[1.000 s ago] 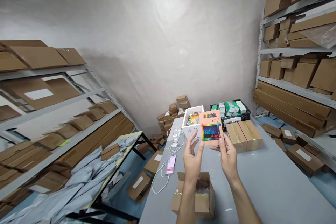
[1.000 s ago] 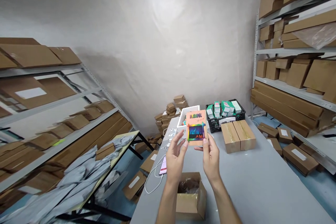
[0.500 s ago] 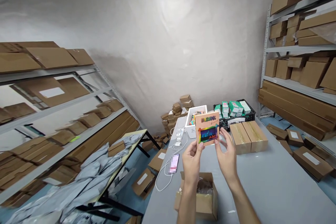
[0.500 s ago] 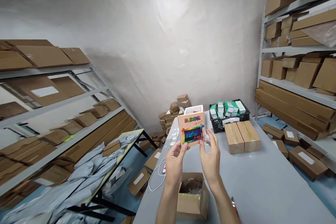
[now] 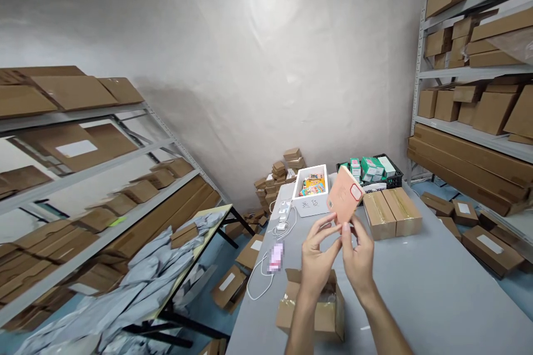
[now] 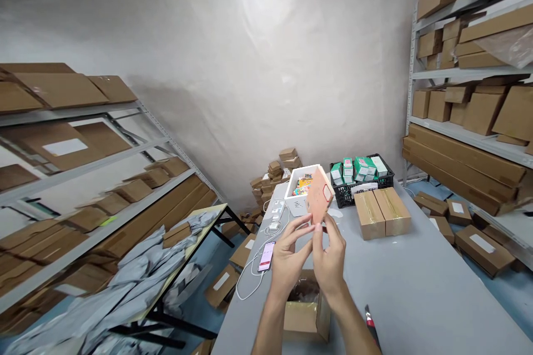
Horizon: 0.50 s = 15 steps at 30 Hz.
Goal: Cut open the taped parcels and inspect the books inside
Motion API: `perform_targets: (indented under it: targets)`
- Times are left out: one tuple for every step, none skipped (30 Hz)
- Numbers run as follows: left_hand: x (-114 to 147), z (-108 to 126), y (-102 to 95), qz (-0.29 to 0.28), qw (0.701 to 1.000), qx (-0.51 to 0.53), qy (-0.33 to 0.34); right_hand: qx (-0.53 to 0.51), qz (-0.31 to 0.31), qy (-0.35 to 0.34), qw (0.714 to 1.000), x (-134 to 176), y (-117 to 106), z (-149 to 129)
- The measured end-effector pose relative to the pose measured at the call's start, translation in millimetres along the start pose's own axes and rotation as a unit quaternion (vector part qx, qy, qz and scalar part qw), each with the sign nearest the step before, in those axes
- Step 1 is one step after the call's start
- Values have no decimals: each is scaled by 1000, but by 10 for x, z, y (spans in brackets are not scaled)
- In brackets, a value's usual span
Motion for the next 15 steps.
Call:
perform_targets:
  targets:
    - [-8,7,-14,0,1000,-6,0,-17,3,23,1000,-33,-35,36]
    - [-21,6,-40,17,1000,-5,-7,-40,5,52,998,-68,-71,81]
    - [-38,-5,-76,50,999,1,-19,-67,3,82,994,-101,-103,131]
    - [-57,-23,-116,90,995,10,-35,-96,-1,110,989,-131,-131,183]
    - [-77,-47,-154,127,990,19,-56,-123,-7,134,983,-156,-155,231]
    - [-96,-74,-184,150,985,28,-79,-145,-12,154,977,-176,-173,274]
    - [-114,-101,-200,152,982,40,-106,-161,-15,169,972,-190,-188,308]
    - [-128,-124,-203,135,980,58,-133,-173,-16,181,968,-198,-197,335]
    - [-136,-141,-195,108,978,82,-158,-181,-18,190,965,-203,-202,353]
    - [-138,-149,-180,79,974,110,-180,-186,-22,196,962,-204,-203,364]
    - [-133,-148,-164,54,969,140,-197,-191,-27,201,960,-204,-198,370]
    - [-124,-138,-149,36,963,167,-209,-195,-32,205,959,-204,-192,375]
    - [-113,-122,-139,26,957,189,-217,-198,-33,208,957,-204,-184,378]
    - [-100,-101,-133,21,953,205,-224,-200,-32,213,956,-204,-176,383]
    - [-87,-79,-131,15,948,216,-232,-201,-32,222,954,-202,-165,389]
Point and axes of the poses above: each hand's wrist, its own x-axis away from the middle knuckle, its own y-axis out of the palm, z = x × y, the point moved 2 cm from there along -x, towards the middle knuckle, and after that the axes turned 9 degrees about -y, right-handed, at the moved point
